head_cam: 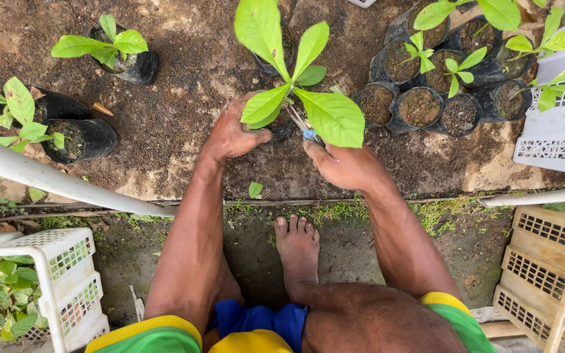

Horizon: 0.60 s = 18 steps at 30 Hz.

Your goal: The person trims leaves from small potted seedlings using pruning shears, then places the trimmed plants into a white plastic crate. The person repeatedly picks up seedlings, cuts off leaves, and organizes them in the crate.

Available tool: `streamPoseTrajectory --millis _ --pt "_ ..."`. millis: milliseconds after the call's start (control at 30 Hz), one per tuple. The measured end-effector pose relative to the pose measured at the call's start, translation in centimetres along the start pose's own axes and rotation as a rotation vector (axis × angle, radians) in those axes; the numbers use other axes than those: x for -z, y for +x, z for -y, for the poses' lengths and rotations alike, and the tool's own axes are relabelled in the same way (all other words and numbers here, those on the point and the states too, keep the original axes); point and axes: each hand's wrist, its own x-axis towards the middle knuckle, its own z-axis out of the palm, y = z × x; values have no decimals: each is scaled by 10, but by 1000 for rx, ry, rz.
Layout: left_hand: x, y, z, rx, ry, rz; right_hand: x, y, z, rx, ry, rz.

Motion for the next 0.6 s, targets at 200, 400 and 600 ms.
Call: streamPoseTrajectory --millis 200,400,600 --pt "-1 2 2 -224 172 14 -12 4 -18 -374 33 202" --pt "-2 3 6 -226 202 1 -30 -3 -51 58 -115 -70" --pt "-3 -2 8 -144 177 -22 -25 -21 -48 -223 228 98"
